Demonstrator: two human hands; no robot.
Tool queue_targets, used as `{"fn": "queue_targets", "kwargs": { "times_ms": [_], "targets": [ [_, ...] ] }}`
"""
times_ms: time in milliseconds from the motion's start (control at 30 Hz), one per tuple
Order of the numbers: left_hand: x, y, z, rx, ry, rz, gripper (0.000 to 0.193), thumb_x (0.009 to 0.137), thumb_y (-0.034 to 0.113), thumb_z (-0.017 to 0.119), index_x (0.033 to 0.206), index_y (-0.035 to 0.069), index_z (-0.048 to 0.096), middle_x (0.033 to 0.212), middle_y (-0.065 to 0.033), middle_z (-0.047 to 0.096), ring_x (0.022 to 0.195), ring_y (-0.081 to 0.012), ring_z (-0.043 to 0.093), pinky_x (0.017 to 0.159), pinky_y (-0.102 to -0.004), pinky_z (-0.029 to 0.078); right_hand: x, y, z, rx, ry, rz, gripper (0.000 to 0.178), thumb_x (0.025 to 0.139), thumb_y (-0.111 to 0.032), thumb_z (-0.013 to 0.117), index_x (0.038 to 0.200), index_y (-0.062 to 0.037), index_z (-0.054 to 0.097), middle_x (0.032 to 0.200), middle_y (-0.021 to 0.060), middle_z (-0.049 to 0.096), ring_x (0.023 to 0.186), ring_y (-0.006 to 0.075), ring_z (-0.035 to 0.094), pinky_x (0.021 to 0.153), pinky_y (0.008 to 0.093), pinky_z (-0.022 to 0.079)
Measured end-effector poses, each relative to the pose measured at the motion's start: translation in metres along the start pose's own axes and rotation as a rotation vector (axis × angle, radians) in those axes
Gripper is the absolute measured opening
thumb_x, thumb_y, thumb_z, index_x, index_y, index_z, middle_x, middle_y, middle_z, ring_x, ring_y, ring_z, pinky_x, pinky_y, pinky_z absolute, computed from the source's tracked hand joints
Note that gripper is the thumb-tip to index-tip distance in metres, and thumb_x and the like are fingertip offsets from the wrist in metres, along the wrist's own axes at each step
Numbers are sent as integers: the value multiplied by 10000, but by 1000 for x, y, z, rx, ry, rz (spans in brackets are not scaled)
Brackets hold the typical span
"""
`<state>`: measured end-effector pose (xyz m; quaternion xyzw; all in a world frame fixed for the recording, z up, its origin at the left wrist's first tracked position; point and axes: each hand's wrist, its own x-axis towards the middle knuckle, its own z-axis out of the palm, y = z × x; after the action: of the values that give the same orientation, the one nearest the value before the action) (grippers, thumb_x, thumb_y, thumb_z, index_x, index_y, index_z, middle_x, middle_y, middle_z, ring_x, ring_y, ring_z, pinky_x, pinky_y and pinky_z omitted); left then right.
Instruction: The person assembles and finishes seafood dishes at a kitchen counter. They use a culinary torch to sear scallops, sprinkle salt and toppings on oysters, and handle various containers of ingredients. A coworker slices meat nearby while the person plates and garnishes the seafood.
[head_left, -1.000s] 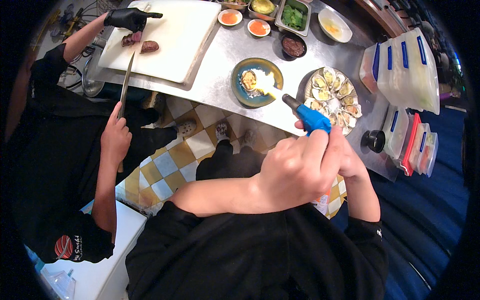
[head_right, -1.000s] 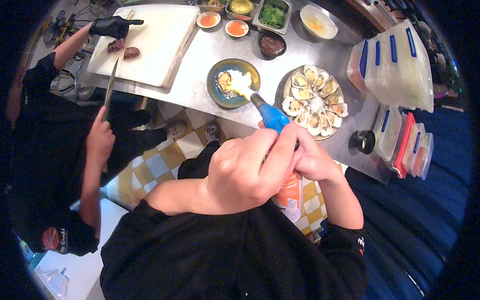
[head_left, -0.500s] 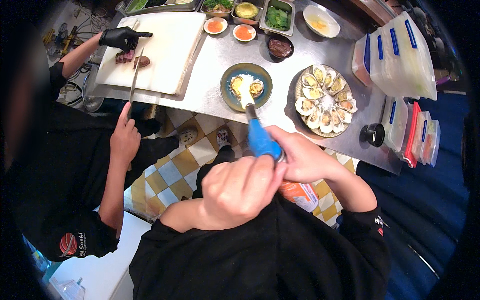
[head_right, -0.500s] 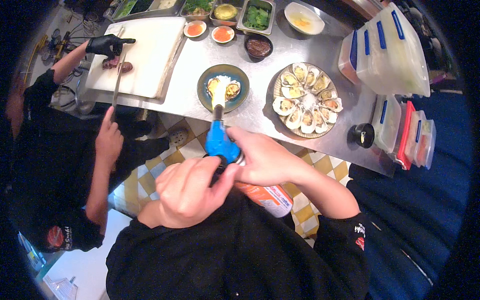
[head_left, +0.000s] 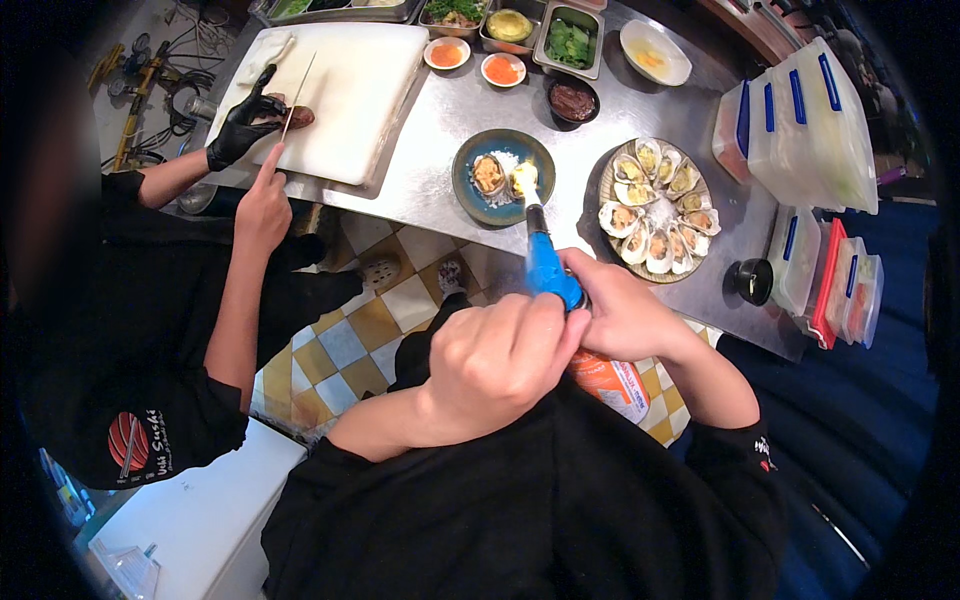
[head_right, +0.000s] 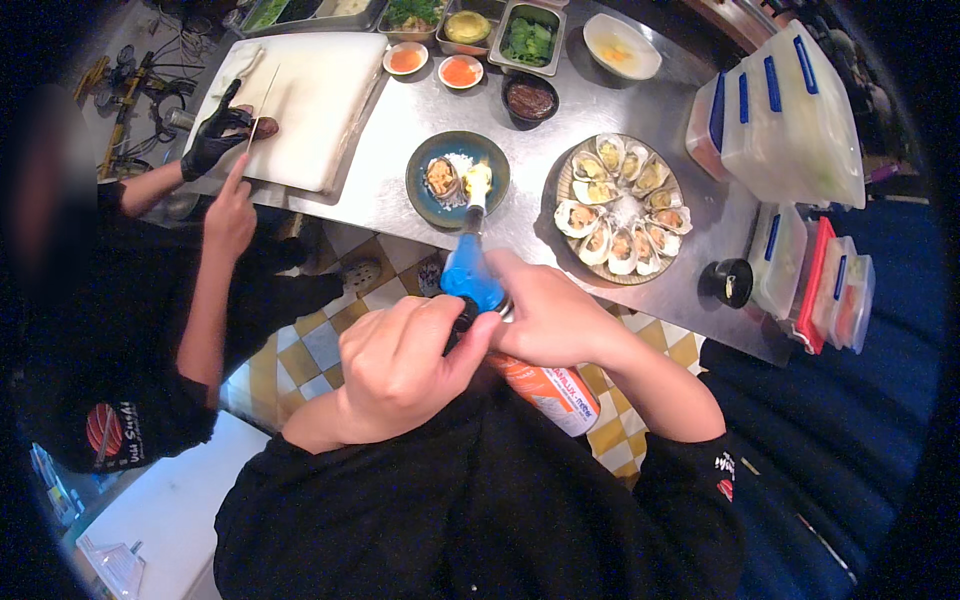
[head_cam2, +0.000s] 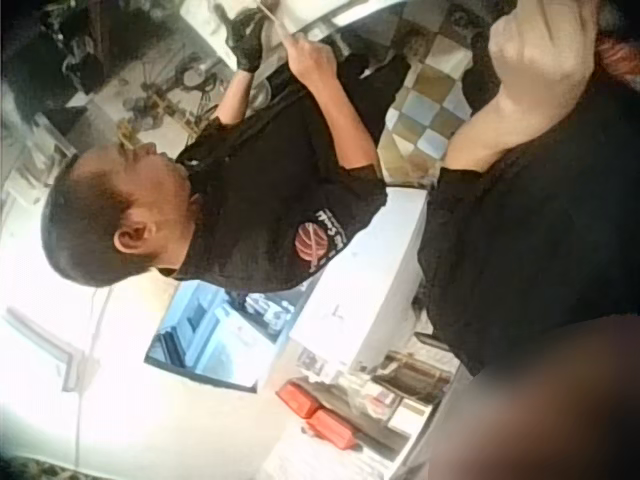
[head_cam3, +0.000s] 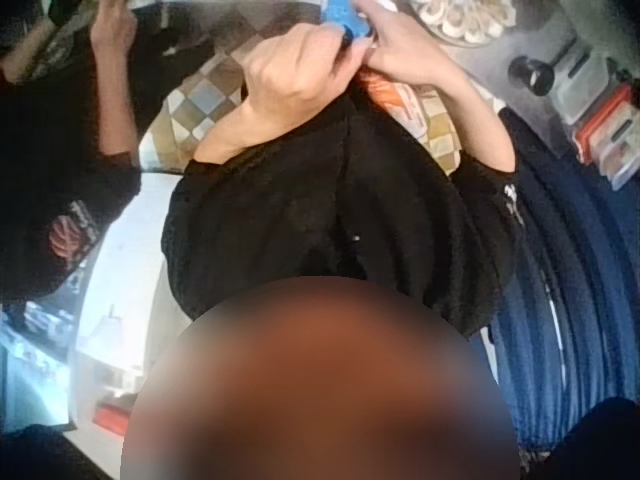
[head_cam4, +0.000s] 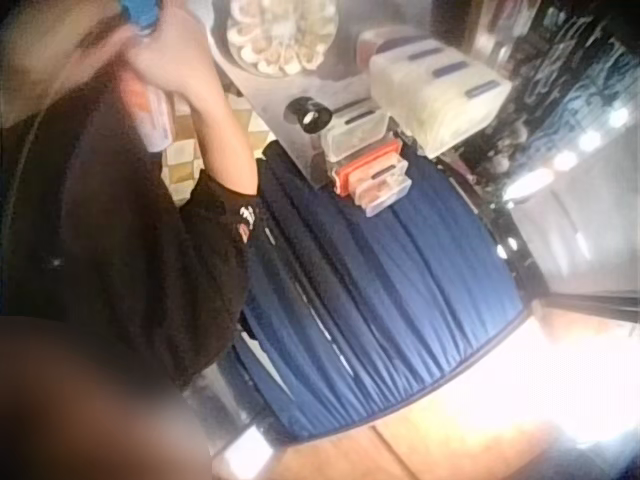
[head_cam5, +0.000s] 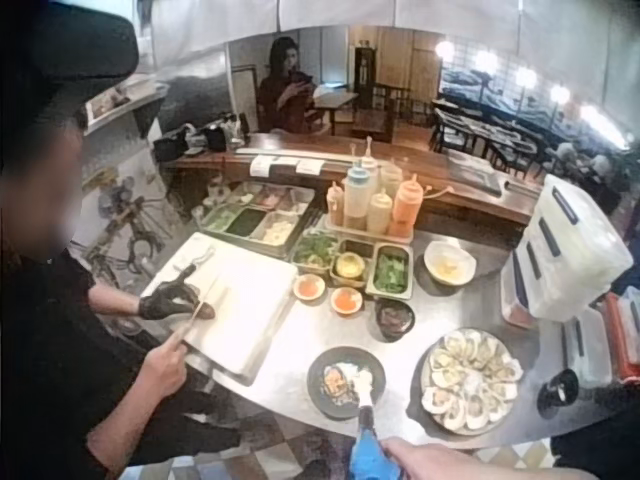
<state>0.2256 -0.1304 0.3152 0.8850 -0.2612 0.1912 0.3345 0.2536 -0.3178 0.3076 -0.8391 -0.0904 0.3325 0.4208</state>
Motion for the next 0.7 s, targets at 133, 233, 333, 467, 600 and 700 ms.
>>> {"fn": "queue_targets", "kwargs": {
  "times_ms": [133,233,333,467,600,700],
  "targets": [
    [0,5,2,-21,-43,26,248,698,142,835,817,33,646,611,-63,549,471,-222,560,437,-322,432,-6,11,1,19,13,-45,567,732,-253,719,1198,1,521,1006,262,664,956,440,647,801,454,504],
    [2,8,1,-33,-51,47,248,699,142,837,812,32,645,614,-63,554,468,-221,559,434,-320,431,-9,13,2,47,10,-99,571,732,-255,717,1202,-1,515,998,264,663,953,444,646,800,458,504],
    [3,11,0,-31,-49,60,248,696,137,840,807,33,644,616,-63,560,465,-220,559,431,-320,430,-11,11,0,70,-1,-100,571,731,-248,716,1206,-3,516,1000,262,664,961,446,644,808,461,502],
    [4,12,3,-20,-54,74,245,694,126,842,802,35,642,617,-64,564,468,-219,562,434,-319,432,-11,18,1,51,17,-76,573,727,-238,717,1212,-2,521,1004,262,663,965,447,643,816,467,501],
    [4,14,2,-23,-59,80,255,687,119,850,804,36,639,610,-61,548,464,-223,555,438,-321,434,-11,19,1,72,-5,-116,581,734,-253,720,1217,3,522,996,266,666,964,451,643,816,472,501],
    [4,16,0,31,-132,124,188,719,95,787,804,30,633,671,-68,554,492,-195,558,442,-307,427,-11,20,-1,51,-10,-105,586,739,-263,721,1219,6,521,989,268,668,959,453,643,815,472,502]
  ]
}}
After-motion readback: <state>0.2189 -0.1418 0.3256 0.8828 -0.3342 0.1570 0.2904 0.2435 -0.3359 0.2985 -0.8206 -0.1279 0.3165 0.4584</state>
